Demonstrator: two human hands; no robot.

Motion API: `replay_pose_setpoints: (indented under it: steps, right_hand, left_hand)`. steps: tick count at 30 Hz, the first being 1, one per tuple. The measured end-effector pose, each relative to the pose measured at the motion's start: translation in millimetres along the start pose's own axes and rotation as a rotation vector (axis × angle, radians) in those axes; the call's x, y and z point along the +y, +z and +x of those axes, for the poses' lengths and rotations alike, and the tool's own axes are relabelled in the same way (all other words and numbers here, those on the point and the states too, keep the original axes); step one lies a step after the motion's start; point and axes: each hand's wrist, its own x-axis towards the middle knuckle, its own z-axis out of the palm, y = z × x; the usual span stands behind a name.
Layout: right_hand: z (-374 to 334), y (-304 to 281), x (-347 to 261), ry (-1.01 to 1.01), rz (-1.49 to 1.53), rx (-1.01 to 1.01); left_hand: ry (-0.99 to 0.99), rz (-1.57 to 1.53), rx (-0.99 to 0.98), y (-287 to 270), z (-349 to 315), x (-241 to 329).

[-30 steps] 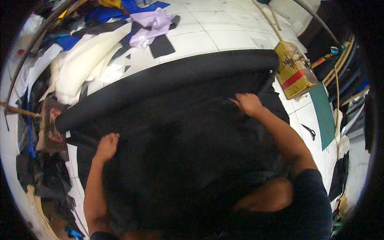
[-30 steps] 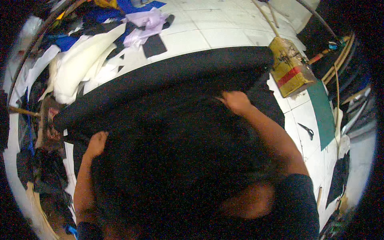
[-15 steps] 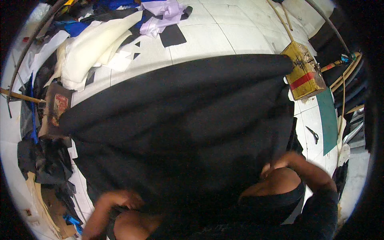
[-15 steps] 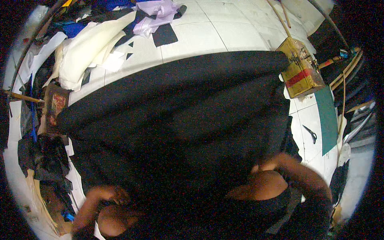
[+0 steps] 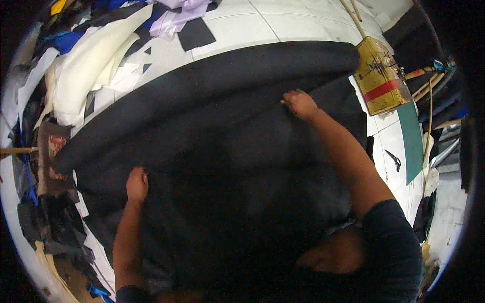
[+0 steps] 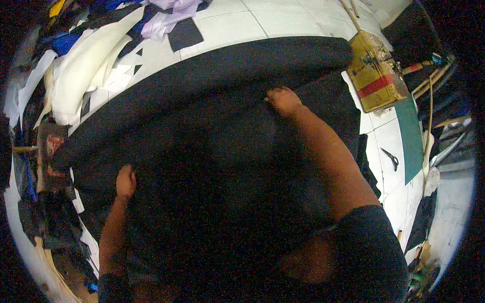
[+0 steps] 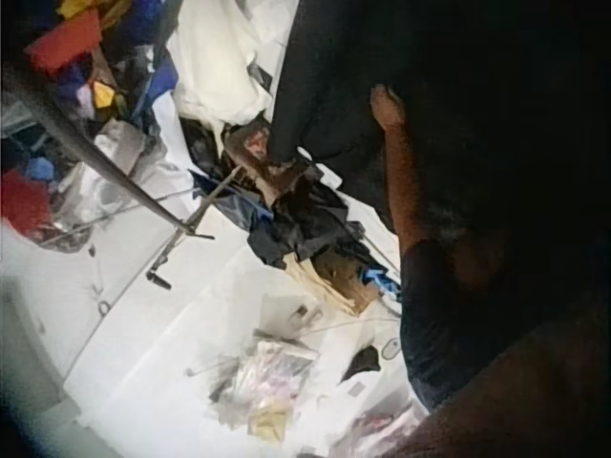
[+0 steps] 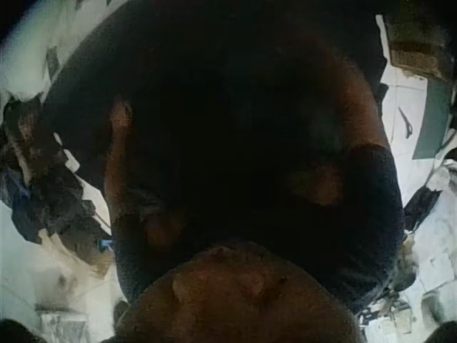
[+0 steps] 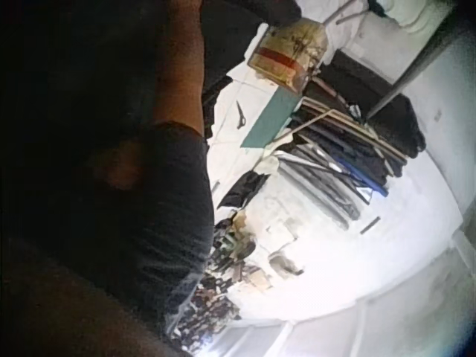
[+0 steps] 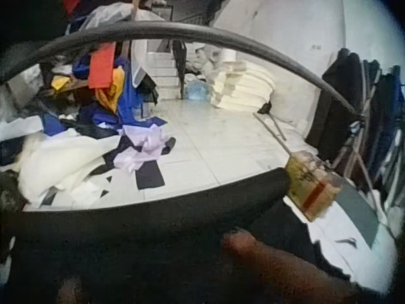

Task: The person picks up a large piece of black fabric from the floor, spreads it out, and rolls it into a tight cylinder by hand.

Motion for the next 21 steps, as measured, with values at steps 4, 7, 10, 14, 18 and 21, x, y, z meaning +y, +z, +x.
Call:
replay_pose_setpoints:
  steps: [4,7,10,14,18,21]
  right_hand:
    - [15,-39,0,0.111,0.021,-0.030]
    - [7,-55,8,0.044,-0.028,-0.106]
    - [-55,-55,-5,0.102,0.130,-0.082]
    - [-215,-97,-54,0.078,0.200,-0.123]
    - [-380,-83,-101,0.280,0.479,-0.590]
    - [-358,-159,-146,0.211,0.542,-0.864]
  left_hand:
    - [-0.148,-0.136,0.045,-44,49,28]
    - [-0.170,-0.157,-0.078,-95,51,38]
    - [-0.080,-0.176,-0.136,-128,1,40]
    - [-0.161,-0.218,-0.472,-160,-129,75]
    - [-0.177,-0.126,-1.144,-242,-184,171]
    - [-0.071,-0.203,-1.219,-222,-227,172]
